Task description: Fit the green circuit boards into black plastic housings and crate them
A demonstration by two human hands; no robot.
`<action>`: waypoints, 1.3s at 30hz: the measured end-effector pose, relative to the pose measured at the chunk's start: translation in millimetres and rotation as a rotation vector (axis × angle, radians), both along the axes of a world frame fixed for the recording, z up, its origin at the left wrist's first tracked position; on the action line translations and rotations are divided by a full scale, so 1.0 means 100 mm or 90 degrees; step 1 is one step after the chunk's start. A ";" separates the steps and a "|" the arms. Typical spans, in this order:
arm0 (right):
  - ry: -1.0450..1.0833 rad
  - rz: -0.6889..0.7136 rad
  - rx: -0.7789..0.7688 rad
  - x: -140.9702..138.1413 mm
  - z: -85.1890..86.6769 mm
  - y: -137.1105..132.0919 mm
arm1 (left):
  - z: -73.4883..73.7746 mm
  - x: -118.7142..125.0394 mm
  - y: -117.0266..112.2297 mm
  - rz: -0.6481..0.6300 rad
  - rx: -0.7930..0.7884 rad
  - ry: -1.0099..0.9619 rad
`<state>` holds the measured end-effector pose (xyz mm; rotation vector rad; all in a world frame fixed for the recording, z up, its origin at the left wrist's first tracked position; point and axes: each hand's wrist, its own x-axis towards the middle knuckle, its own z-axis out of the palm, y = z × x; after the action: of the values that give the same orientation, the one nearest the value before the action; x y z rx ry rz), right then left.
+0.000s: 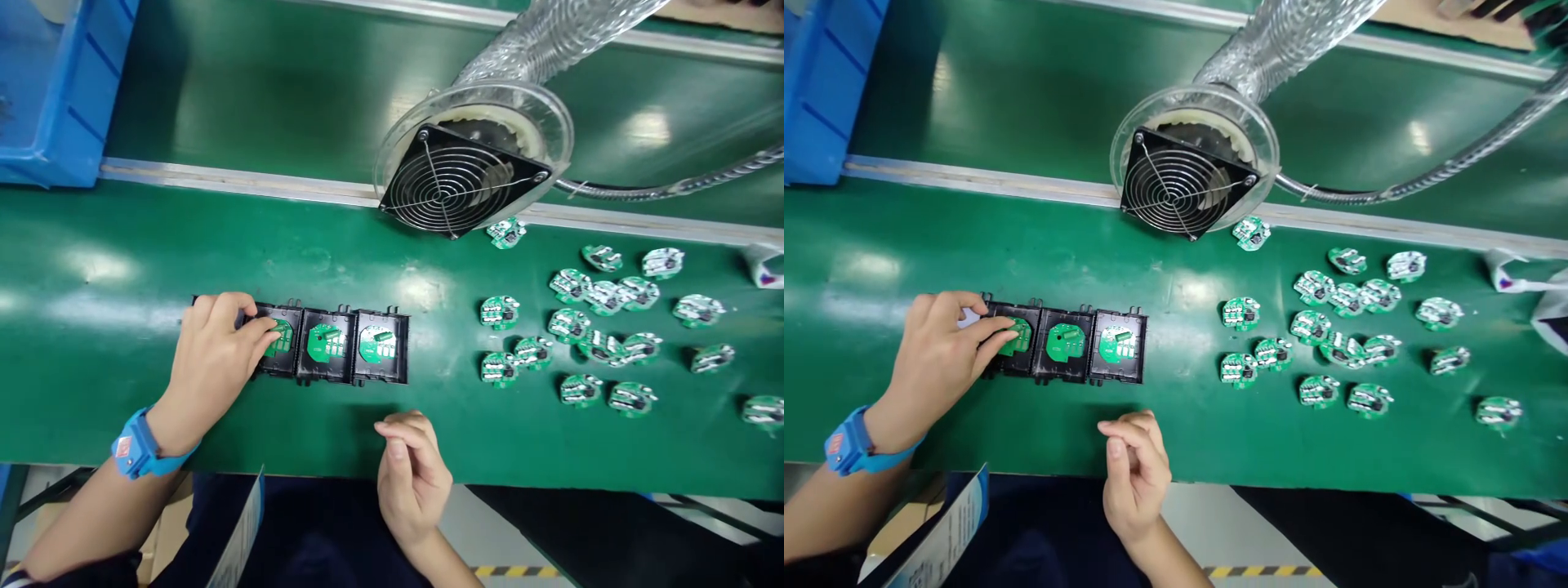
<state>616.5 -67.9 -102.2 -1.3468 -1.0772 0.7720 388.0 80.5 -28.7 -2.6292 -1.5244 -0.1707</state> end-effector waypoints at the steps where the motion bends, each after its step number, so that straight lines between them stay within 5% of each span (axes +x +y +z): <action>1: -0.004 0.002 0.000 0.00 0.00 0.00 | -0.01 0.00 0.00 0.000 -0.003 0.002; 9: -0.074 0.032 0.000 0.04 0.07 0.01 | 0.01 0.00 0.00 0.003 0.001 0.000; 14: -0.358 0.151 0.110 -0.03 0.24 0.25 | 0.12 -0.14 -0.13 -0.041 0.056 -0.004; 20: -0.617 0.217 0.140 -0.34 0.36 0.76 | -0.01 -0.35 -0.27 -0.139 0.025 0.055; 39: -0.622 0.302 0.051 -0.50 0.29 0.89 | -0.07 -0.26 -0.27 -0.121 0.020 0.051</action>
<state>566.7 20.7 -73.1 -1.4325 -2.2256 0.3550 361.6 53.5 -35.7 -2.7180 -1.2371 -0.1022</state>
